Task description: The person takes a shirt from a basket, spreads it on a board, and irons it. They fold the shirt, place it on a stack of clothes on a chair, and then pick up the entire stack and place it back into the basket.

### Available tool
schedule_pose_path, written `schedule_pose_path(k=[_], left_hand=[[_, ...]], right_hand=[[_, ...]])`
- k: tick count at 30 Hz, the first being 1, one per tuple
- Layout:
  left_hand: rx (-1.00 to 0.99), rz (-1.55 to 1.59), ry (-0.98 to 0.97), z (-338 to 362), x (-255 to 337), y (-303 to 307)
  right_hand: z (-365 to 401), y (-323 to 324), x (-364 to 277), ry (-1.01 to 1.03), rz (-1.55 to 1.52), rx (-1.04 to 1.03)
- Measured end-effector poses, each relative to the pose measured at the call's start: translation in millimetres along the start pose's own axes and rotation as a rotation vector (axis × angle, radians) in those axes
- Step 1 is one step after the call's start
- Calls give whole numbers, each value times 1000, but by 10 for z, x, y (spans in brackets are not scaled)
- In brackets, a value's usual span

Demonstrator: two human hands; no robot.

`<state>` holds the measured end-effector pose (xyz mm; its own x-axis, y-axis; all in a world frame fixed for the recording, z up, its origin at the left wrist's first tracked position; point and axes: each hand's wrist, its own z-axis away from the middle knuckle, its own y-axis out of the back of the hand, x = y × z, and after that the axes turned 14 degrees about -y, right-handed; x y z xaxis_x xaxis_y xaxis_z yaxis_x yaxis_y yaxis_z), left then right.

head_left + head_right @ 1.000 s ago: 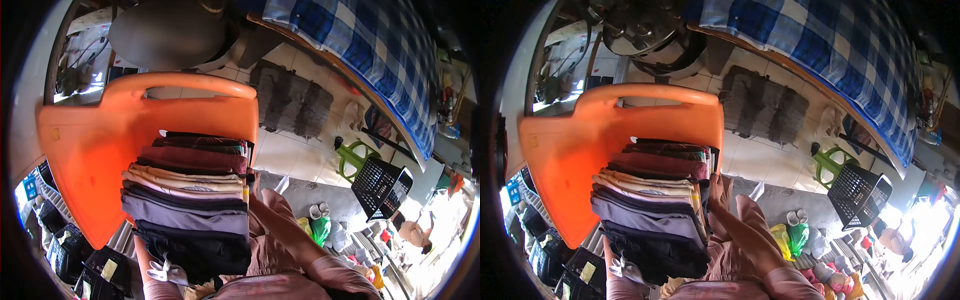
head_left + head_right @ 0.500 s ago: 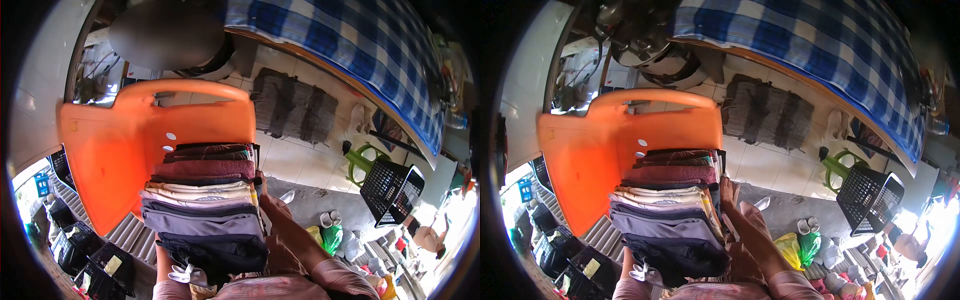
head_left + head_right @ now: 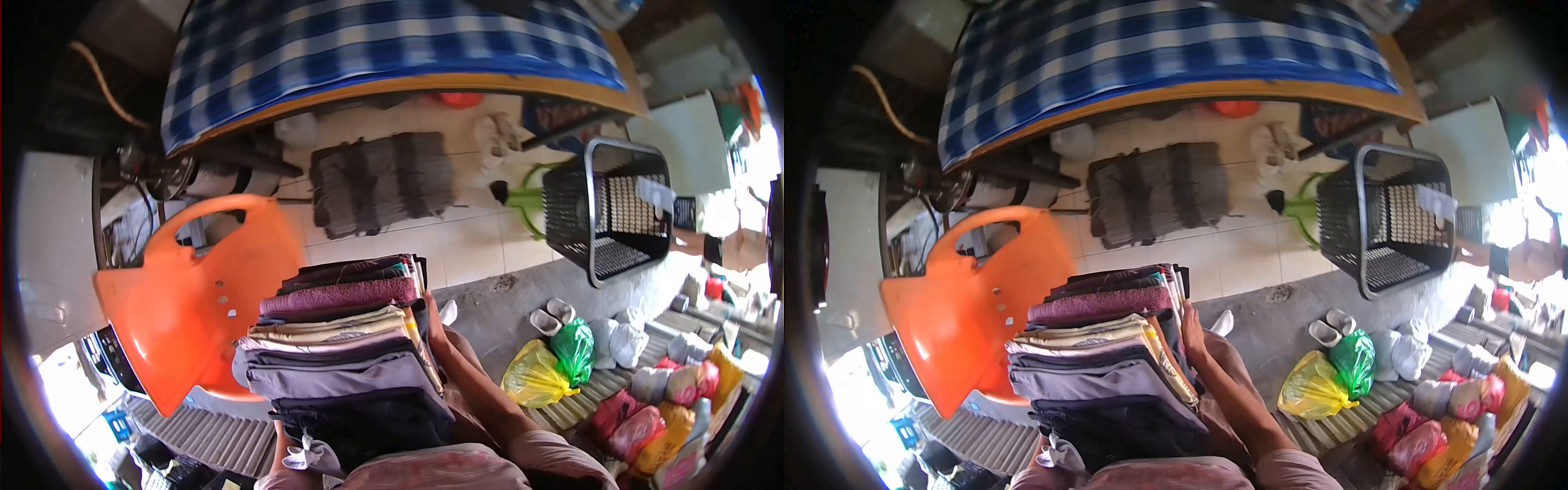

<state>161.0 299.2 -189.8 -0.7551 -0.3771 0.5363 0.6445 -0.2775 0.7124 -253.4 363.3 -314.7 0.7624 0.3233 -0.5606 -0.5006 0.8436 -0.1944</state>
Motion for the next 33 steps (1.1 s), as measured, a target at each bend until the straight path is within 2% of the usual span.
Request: schedule_pose_path(k=[1,2,3,4,6,8,10,11,14,15,20,22,23,24,27,28,30,31,32,33], left_hand=[[-14,-18,2,173,10,-39],[-19,-29,2,417,61,-23],[-17,-41,2,624,64,-42],[-12,-47,4,902,70,-24],[-5,-60,-5,1357,160,-22],[-26,-70,-1,1738,259,-119],[-32,-85,6,2069,345,-106],[-37,-90,2,2186,417,-129],[-52,-118,-9,2503,621,-162],[-55,-125,-14,2572,706,-201],[-97,-154,-68,2720,1322,-618],[-144,-170,-116,2599,1636,-913],[-182,-177,-154,2518,1844,-1101],[-218,-182,-179,2455,2042,-1295],[-318,-185,-272,2288,2723,-1957],[-342,-184,-285,2280,2921,-2154],[-378,-175,-324,2332,3219,-2484],[-397,-168,-342,2318,3413,-2701],[-410,-159,-350,2349,3569,-2870],[-422,-149,-366,2371,3735,-3070]], right_hand=[[102,227,-141,-43,155,146],[142,426,-315,-242,-120,-149],[296,671,-376,-238,-166,-152],[795,578,-1023,-234,-213,-156],[826,1065,-1033,-1,-29,-38],[905,1486,-1235,53,36,-16],[862,1767,-1426,-40,-28,-32],[958,1853,-1635,3,-31,-66],[906,2238,-1919,123,178,76],[1208,2118,-2292,94,-43,-50],[929,2498,-2880,237,-41,-28],[1110,2623,-3407,-34,-315,-156],[1024,2715,-3602,47,-272,-49],[868,2849,-3750,119,-222,62],[-121,3495,-3867,-20,-312,-3],[-239,3650,-3978,68,-354,34],[-18,3993,-4270,88,-518,-129],[-301,4152,-4337,241,-631,-59],[-207,4410,-4446,87,-645,-209],[-172,4572,-4575,81,-683,-214]])
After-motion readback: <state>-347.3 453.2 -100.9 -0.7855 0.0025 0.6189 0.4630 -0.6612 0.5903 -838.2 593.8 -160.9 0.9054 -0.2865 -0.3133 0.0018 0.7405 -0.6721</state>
